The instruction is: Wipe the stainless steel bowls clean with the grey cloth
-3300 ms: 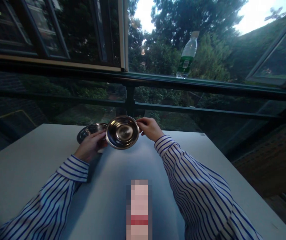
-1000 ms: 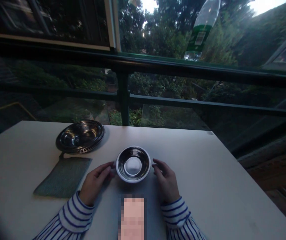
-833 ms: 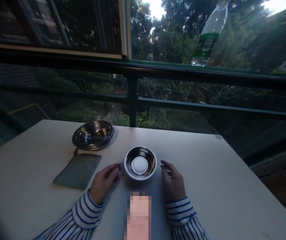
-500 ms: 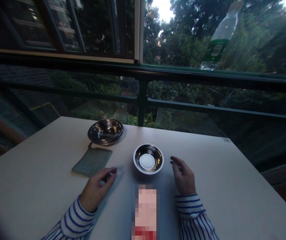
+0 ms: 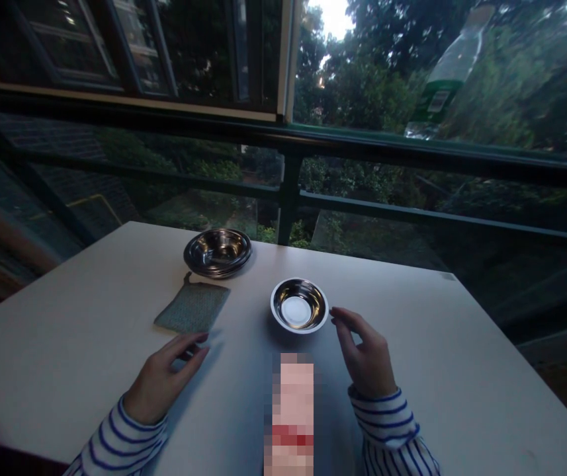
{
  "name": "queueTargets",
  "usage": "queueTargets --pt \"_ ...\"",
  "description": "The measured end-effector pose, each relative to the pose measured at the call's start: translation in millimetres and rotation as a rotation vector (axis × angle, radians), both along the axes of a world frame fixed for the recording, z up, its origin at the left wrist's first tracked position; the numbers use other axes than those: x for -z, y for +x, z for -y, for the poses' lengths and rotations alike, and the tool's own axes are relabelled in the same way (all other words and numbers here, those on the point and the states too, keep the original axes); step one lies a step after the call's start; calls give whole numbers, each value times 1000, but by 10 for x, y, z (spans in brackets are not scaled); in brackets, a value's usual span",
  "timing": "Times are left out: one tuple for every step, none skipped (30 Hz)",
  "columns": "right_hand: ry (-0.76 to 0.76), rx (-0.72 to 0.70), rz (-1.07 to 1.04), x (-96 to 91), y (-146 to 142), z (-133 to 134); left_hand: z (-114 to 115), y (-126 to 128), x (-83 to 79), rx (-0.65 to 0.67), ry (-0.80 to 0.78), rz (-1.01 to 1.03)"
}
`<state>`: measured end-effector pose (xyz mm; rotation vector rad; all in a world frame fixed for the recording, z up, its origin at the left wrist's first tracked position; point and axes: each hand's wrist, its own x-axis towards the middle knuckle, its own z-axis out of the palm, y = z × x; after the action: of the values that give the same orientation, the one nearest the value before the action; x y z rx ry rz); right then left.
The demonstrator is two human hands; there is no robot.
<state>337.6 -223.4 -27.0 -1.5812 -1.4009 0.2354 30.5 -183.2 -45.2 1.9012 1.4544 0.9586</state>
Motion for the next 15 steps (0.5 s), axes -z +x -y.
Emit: queueTargets --pt "-8 -29 23 -14 -25 11 3 -30 7 -8 2 -27" --pt "-20 -71 49 -24 -49 21 2 -64 17 -18 6 -57" --pt "-39 -125 80 -28 -73 28 -2 -103 28 -33 13 -90" --pt "-60 -184 115 -29 -97 33 -11 -148 42 -50 25 -125" --pt "-81 -245 153 -28 -123 35 -23 -197 58 -68 42 -162" --pt "-101 -300 195 -26 -151 35 -39 -252 75 -93 65 -197" --pt "-116 -346 237 -25 -182 30 -60 -309 92 -115 83 -232" --pt "-128 -384 278 -27 -218 22 -84 -367 109 -147 106 -267" --pt "-137 -416 316 -33 -261 9 -111 -425 124 -173 125 -306" --pt "-146 -449 352 -44 -311 -8 -142 -480 137 -185 133 -349" --pt "-157 -486 389 -61 -369 -29 -175 -530 148 -199 143 -389" --pt "-167 -525 428 -81 -435 -55 -209 -574 158 -213 153 -425" --pt "-180 -565 473 -106 -508 -83 -243 -610 166 -220 163 -461" --pt "-191 -604 522 -132 -587 -115 -275 -639 174 -228 175 -499" --pt "-198 -637 583 -160 -671 -148 -304 -660 181 -230 183 -539"
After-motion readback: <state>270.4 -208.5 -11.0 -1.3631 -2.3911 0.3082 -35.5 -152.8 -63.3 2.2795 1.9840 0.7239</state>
